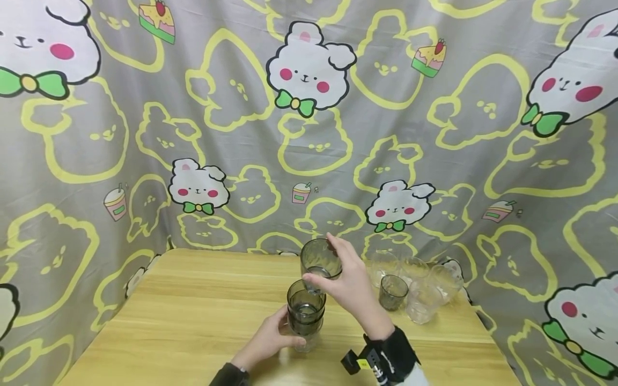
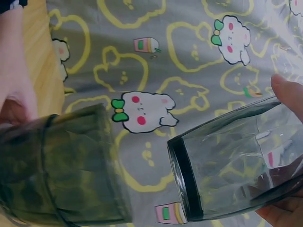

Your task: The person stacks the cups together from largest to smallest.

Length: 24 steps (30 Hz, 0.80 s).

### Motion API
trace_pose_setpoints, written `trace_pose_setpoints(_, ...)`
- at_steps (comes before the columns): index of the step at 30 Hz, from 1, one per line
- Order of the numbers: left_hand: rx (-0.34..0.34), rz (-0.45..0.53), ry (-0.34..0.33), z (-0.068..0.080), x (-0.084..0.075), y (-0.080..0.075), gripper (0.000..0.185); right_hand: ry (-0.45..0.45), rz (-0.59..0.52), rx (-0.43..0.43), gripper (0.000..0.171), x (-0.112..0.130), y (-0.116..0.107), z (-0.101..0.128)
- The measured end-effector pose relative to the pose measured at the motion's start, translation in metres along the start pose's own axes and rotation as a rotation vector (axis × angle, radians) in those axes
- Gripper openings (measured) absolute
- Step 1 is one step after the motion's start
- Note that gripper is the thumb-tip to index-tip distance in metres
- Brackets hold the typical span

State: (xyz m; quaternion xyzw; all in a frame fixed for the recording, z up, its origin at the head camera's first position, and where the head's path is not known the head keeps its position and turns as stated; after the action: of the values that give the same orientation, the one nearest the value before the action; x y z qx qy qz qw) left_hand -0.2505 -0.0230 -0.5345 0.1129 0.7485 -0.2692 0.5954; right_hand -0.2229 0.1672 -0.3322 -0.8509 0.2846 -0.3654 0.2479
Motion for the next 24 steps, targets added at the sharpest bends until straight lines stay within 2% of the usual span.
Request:
trace_pose_setpoints(17,0.013,0.020,-0.029,-0.001,0.000,0.000,0.083,0.085,-0.052,0.105,0.088,-0.007,0.035,0.015)
trace_pose_setpoints(24,0.002,0.009,-0.004,0.000,-0.002,0.000,0.082,0.091,-0.037,0.123,0.088,-0.011,0.047,0.023)
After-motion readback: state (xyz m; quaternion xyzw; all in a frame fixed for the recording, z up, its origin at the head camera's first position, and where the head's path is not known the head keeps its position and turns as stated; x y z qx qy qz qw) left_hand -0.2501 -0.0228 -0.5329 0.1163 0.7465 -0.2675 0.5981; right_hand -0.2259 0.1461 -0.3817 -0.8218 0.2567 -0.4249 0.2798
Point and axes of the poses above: each hand's wrist, its own z-axis away from the middle knuckle, its own y-axis out of the palm, x = y × z, the point moved 3 cm from there along -z, towards the middle knuckle, and after that the axes turned 4 degrees about x, right-handed, at the moved point
